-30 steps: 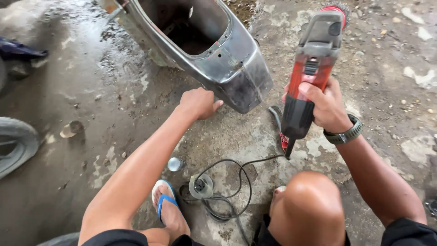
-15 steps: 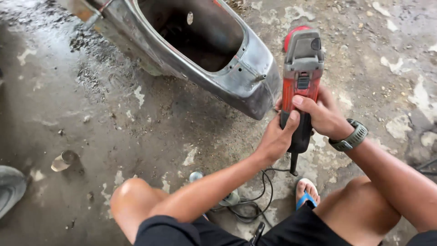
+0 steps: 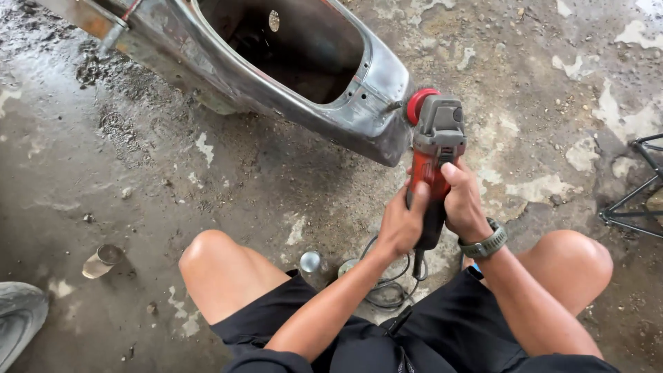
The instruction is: Using an angle grinder to sand a motorcycle body panel and a screwdriver to clean out a groove.
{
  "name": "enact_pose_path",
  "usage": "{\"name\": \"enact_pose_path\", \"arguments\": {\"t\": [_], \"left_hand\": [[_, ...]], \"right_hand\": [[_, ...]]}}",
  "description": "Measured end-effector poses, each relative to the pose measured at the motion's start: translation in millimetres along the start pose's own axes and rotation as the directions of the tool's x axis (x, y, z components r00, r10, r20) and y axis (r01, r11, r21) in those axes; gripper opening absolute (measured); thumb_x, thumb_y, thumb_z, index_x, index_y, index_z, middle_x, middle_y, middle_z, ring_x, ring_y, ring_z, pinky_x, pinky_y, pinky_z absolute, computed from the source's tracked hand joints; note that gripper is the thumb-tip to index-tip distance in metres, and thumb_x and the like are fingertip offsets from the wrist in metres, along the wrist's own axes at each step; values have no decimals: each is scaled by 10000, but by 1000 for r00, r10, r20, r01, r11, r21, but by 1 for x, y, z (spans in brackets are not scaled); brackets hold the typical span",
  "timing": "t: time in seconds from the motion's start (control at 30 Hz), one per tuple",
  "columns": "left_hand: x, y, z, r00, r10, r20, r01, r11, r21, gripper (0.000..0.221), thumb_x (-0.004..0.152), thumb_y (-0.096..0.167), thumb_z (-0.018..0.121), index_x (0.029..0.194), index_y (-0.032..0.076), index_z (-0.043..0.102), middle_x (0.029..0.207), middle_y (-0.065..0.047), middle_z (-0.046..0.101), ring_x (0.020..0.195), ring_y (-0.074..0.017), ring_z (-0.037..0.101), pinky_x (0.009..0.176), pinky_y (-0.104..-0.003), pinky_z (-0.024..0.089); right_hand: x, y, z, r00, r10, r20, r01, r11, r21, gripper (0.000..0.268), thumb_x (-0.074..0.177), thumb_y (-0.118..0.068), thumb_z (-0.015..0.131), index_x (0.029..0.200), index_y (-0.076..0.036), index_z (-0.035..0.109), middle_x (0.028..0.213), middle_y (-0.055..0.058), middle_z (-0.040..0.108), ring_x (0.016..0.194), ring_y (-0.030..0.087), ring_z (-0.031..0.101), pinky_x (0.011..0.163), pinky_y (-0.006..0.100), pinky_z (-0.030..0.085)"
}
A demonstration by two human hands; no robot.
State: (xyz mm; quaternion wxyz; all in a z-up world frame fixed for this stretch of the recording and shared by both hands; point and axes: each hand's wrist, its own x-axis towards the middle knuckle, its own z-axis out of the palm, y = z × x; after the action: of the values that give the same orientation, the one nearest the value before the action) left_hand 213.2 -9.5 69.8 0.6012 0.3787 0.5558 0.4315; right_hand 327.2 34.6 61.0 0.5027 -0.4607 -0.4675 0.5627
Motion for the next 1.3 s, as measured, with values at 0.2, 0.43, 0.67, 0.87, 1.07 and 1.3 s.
{"name": "enact_pose_path", "arguments": {"t": [0.2, 0.43, 0.67, 0.87, 1.07, 1.3], "left_hand": [[-5, 2, 2, 995, 12, -98, -5, 998, 67, 734, 933, 690, 397, 1022, 6, 646, 816, -241, 676, 911, -448, 684, 764, -541, 496], [18, -28, 7, 971, 102, -218, -72, 987, 143, 610, 911, 671, 493, 871, 77, 625, 687, -208, 640, 752, -435, 682, 646, -494, 499], [17, -16, 17, 956, 140, -258, -115, 987, 109, 589, 893, 663, 496, 920, 94, 642, 679, -206, 656, 734, -424, 697, 611, -483, 508], [22, -23, 16, 936, 205, -285, -191, 979, 78, 566, 906, 640, 512, 874, 90, 644, 639, -194, 652, 657, -399, 696, 574, -456, 521], [22, -30, 10, 933, 215, -288, -187, 975, 121, 577, 884, 642, 535, 898, 75, 648, 636, -205, 654, 677, -425, 695, 585, -482, 513], [19, -28, 13, 944, 206, -259, -172, 974, 147, 691, 833, 692, 540, 1012, 37, 671, 649, -237, 646, 698, -445, 697, 592, -494, 504]], "right_hand": [[-9, -6, 15, 996, -60, 59, 67, 989, -130, 439, 992, -303, 456, 1326, -55, 595, 1038, 132, 652, 935, 189, 593, 805, 358, 541], [6, 16, 0, 995, -47, 87, 65, 973, -221, 348, 1036, -318, 438, 1138, -67, 657, 885, 58, 611, 794, 163, 565, 661, 301, 512], [3, 21, 5, 988, -156, 7, 154, 971, -181, 328, 1054, -297, 440, 1098, -65, 668, 862, 61, 624, 769, 135, 567, 644, 283, 498], [4, 10, 18, 990, -125, -69, 109, 973, -203, 325, 1057, -305, 465, 905, -78, 639, 754, 39, 555, 676, 138, 490, 570, 276, 406], [-1, -6, 42, 993, -54, -109, 35, 985, -170, 377, 1036, -337, 440, 891, -64, 656, 768, 47, 570, 680, 151, 503, 590, 295, 440], [-4, -8, 38, 990, 53, -131, -65, 994, -92, 433, 1033, -365, 373, 1185, -62, 642, 998, 100, 644, 882, 192, 584, 771, 335, 526]]}}
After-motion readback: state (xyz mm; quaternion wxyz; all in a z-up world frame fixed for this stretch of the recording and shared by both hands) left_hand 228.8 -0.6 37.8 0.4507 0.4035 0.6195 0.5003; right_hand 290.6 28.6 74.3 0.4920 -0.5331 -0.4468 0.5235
